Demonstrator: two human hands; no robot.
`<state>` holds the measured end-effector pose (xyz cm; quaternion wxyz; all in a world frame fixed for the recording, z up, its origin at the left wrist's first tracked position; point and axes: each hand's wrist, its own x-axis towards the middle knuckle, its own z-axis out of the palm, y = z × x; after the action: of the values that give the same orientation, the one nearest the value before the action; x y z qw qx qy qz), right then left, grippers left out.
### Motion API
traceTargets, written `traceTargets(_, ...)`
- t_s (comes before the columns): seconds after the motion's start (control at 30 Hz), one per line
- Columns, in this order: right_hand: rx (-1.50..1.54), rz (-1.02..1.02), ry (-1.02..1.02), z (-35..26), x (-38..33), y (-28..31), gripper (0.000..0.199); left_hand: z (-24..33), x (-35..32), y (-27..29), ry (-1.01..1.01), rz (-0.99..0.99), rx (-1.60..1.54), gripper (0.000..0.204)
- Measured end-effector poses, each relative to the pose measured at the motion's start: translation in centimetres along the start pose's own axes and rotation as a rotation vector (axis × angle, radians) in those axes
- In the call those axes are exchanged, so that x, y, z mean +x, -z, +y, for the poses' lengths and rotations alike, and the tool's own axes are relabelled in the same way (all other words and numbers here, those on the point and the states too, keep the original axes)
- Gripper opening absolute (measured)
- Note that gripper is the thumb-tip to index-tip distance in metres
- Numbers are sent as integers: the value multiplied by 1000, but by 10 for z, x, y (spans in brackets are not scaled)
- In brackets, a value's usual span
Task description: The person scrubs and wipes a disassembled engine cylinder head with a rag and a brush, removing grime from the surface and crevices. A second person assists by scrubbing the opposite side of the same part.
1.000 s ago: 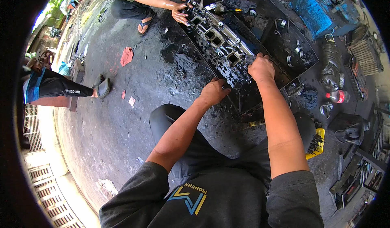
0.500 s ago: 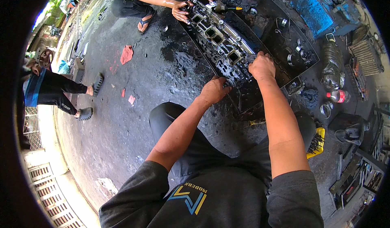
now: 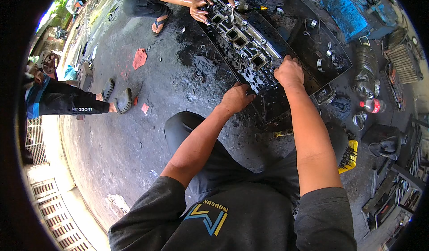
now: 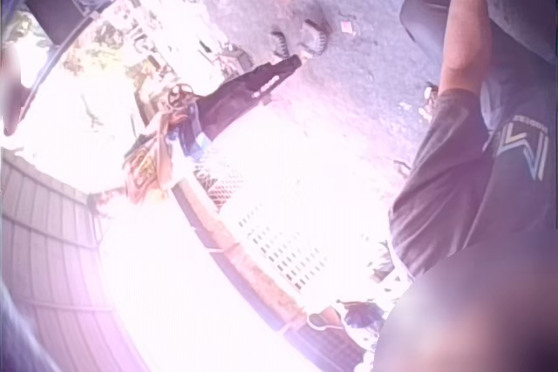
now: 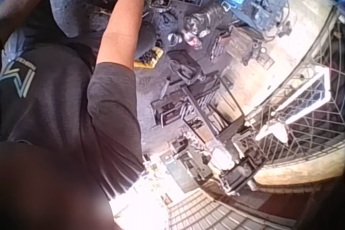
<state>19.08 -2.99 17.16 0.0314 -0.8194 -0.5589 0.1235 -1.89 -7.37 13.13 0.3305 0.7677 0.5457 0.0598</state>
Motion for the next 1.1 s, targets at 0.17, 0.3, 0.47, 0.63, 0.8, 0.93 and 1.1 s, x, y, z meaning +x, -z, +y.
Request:
traceTargets(0.17,-5,-1,-6,1,2,-1,52,0,-2,1,1,4,5,47)
traceTargets(0.3,5,3,-15,1,2,-3,51,1,-3,3,15,-5,3,47)
traceTargets(0.47,-1,-8,-14,0,2,-1,51,1,-3,4,16,-11,-5,45)
traceTargets(0.63,-5,-18,-17,0,1,0,53,0,-3,2,24,-2,-15,44)
traceTargets(0.8,-8,10,4,2,2,-3,52,-2,0,-1,7,15,-9,43)
traceTargets(0.93,2,27,16,2,2,-3,51,-4,2,-3,-6,21,-5,43)
traceTargets(1.1,-4,-3,2,1,0,0,52,-4,2,-4,-14,25,0,42)
